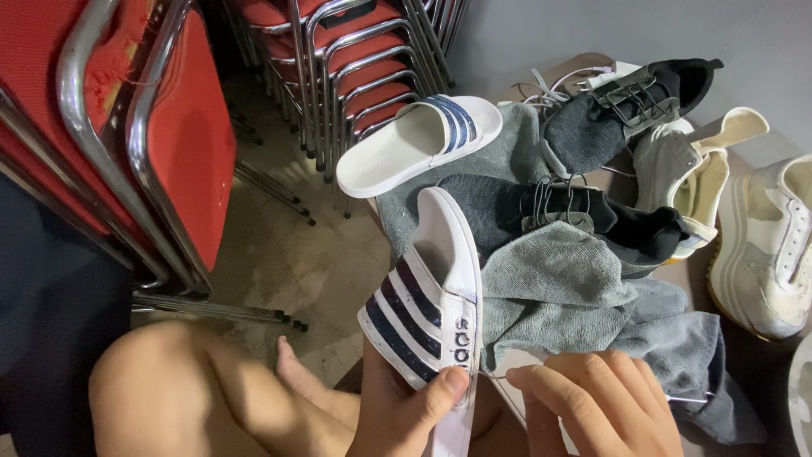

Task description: The person uses a hooked metal tool to repeatedly pick and scrape the seam along the strap of a white Adidas slide. They rotate the slide to access different sections of the seam and continue the scraping action throughout the clip.

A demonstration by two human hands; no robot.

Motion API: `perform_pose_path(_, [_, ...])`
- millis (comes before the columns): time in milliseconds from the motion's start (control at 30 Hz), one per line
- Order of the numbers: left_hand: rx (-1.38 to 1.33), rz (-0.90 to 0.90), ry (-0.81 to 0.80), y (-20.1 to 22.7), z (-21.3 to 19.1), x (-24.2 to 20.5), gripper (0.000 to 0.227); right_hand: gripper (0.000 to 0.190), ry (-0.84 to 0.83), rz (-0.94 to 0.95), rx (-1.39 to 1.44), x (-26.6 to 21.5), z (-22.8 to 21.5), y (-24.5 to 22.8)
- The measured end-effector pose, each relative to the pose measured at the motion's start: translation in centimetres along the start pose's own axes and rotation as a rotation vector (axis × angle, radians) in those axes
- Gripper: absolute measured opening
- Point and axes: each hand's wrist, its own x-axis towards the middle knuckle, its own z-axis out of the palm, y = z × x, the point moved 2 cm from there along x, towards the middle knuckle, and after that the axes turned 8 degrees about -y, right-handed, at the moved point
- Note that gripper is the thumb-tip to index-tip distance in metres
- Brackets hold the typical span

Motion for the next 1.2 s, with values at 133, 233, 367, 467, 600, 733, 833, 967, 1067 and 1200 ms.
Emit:
perform_pose_path(133, [-0.055,0.037,-0.051,0.1,0.1,0.0,0.099,0.014,0.026,0.008,-0.009,0.3,0.0,-0.1])
perform_pose_path(233, [-0.046,0.063,-0.063,0.4,0.4,0.1,0.099,0.016,0.049,0.041,0.011,0.7,-0.3,-0.6])
perform_pose_path(367, [-0.059,0.125,-0.097,-0.6,-0.1,0.2,0.099,0.016,0.05,0.116,0.048,0.5,-0.6,-0.7])
perform_pose_path(467, [-0.098,0.133,-0.113,0.0,0.6,0.1,0.097,0.015,0.109,0.164,0.08,1.1,-0.8,-1.4])
perform_pose_path(600, [-0.164,0.143,-0.159,0.6,1.3,0.1,0.097,0.011,0.145,0.181,0.102,1.5,-0.7,-1.7])
perform_pose_path(733, [-0.241,0.175,-0.184,0.1,1.6,0.0,0.097,0.009,0.171,0.21,0.118,1.6,-1.0,-1.8])
perform_pose_path(833, [-0.258,0.157,-0.175,0.3,1.8,-0.1,0.095,0.006,0.134,0.323,0.146,0.9,-1.2,-1.6])
perform_pose_path(967, [-0.119,0.113,-0.108,1.2,2.1,-0.4,0.098,0.044,-0.011,0.602,0.477,-1.4,-1.1,-0.6])
perform_pose_path(1067, [-0.271,0.05,-0.106,0.4,1.8,-0.5,0.1,0.04,-0.228,0.434,0.76,-0.3,-0.5,0.7])
perform_pose_path(1200, [0.171,0.099,0.086,-0.9,-0.5,0.4,0.103,0.076,-0.198,0.297,0.876,-0.6,1.8,-0.9])
